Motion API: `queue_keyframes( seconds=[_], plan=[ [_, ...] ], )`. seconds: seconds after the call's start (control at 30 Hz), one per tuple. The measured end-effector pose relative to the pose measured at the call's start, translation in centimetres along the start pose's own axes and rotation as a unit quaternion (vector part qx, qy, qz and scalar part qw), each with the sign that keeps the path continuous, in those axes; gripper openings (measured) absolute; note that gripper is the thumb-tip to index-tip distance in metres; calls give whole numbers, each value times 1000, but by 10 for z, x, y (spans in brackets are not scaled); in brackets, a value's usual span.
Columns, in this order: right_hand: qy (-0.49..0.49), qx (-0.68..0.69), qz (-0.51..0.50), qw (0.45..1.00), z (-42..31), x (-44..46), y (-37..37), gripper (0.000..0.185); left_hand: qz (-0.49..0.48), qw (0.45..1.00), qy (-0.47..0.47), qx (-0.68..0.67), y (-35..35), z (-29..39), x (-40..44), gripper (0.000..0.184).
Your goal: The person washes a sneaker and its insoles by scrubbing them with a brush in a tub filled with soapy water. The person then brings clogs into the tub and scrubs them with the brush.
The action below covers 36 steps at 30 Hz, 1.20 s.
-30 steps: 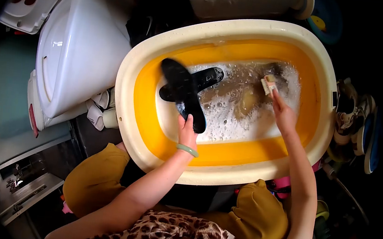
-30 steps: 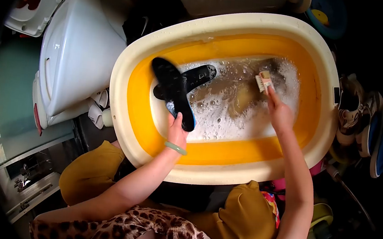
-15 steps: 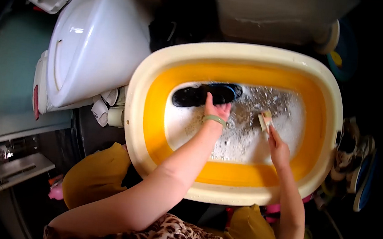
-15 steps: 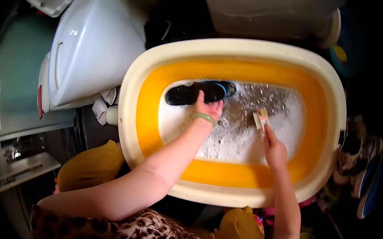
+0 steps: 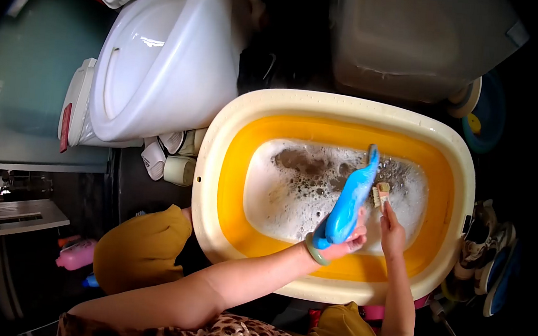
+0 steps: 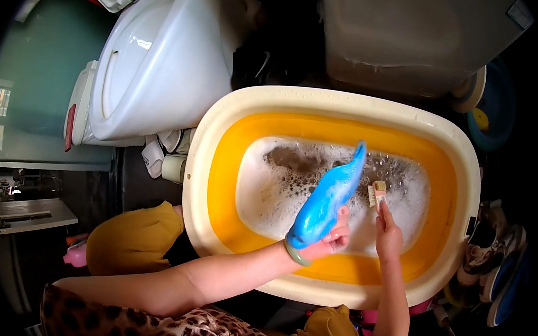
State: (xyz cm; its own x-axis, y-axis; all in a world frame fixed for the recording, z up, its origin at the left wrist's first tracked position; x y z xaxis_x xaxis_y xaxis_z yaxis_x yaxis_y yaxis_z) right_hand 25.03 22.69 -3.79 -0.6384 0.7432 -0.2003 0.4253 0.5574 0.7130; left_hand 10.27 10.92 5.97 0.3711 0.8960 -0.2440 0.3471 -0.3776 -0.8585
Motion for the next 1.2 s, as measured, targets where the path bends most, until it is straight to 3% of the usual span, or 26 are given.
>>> queue_keyframes(
  seconds=[0.13, 0.27, 0.37, 0.43, 0.47, 0.5, 0.57, 0.7, 0.77, 0.83, 0.9, 0.97, 1.0, 1.07, 1.2],
  plan=[
    [38, 18, 37, 998, 3, 3, -2, 41, -86, 996, 29, 11, -40, -12, 5, 23],
    [24, 28, 22, 999, 7, 3, -4, 40, -61, 996, 13, 59, -59, -10, -4, 21],
    [29, 35, 28, 999, 15, 4, -8, 40, 43, 978, -29, 200, -53, 5, -11, 19],
    [17, 23, 24, 999, 15, 4, -7, 40, 115, 934, 5, 338, -68, 26, -29, 22],
    [11, 17, 21, 1000, 14, 4, -7, 40, 149, 930, -47, 334, -71, 36, -33, 27],
    [5, 12, 19, 1000, 13, 4, -8, 40, 148, 916, -31, 372, -69, 51, -37, 34],
    [14, 20, 29, 999, 13, 6, -8, 39, 198, 869, -87, 445, -95, 79, -56, 33],
    [0, 50, 20, 999, 12, 8, -13, 39, 201, 819, -234, 485, -155, 155, -87, 26],
    [14, 53, 8, 998, 8, 7, -16, 40, 215, 750, -281, 559, -183, 205, -96, 27],
    [21, 45, 11, 999, 5, 6, -17, 40, 312, 707, -281, 569, -207, 256, -98, 29],
    [25, 35, 14, 999, 2, 6, -15, 40, 419, 593, -363, 584, -222, 311, -95, 28],
    [11, 25, -4, 1000, 0, 4, -13, 40, 522, 364, -376, 673, -232, 381, -95, 39],
    [6, 22, -4, 1000, -1, 2, -13, 40, 521, 367, -373, 674, -234, 397, -91, 39],
    [11, 23, -4, 1000, -3, 1, -13, 41, 613, 147, -264, 730, -232, 416, -86, 53],
    [15, 41, -16, 999, 0, -8, -14, 42, 655, 124, -145, 731, -229, 399, -67, 58]
  ],
)
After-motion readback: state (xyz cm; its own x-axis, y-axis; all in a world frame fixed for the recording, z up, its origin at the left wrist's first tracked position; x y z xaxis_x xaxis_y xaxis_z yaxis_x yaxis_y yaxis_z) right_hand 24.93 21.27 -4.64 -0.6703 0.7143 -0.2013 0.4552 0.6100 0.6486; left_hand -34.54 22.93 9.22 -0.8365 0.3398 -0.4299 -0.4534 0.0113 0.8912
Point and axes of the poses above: each hand's wrist, its own x-axis towards the middle knuckle, its own y-axis out of the back of the hand, z = x × y, the point moved 5 cm from there along x, towards the middle knuckle, and after that the axes turned 12 degrees about y, right-handed, at the moved point
